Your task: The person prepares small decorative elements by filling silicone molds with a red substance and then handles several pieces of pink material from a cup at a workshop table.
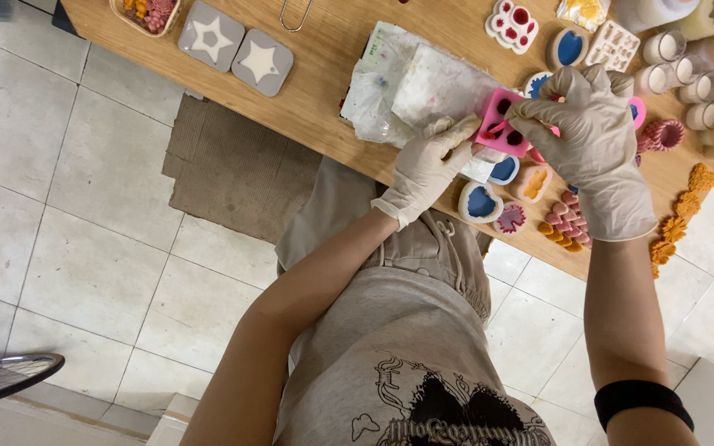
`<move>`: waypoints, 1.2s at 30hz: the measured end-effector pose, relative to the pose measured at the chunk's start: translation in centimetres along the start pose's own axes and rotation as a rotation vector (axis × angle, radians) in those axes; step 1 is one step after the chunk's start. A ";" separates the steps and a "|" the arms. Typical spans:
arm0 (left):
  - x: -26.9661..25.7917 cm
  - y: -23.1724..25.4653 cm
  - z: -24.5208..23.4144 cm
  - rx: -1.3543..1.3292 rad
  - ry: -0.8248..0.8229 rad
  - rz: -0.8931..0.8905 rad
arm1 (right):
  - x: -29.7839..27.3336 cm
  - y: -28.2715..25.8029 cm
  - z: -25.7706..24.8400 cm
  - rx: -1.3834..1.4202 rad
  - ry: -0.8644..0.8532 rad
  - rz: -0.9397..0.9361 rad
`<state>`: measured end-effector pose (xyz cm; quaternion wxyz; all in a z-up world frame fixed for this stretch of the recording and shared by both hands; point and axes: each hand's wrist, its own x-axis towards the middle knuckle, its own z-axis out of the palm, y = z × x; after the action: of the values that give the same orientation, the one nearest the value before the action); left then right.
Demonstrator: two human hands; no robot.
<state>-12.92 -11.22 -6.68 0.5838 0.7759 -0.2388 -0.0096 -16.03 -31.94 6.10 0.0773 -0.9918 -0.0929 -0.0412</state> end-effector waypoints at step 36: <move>-0.4 -1.3 0.1 -0.044 -0.025 0.062 | 7.0 0.1 -3.3 0.718 0.095 0.275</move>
<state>-12.81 -10.90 -7.95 0.5977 0.7549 -0.2697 -0.0062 -9.37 -31.33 10.00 0.4286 -0.9018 0.0359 -0.0413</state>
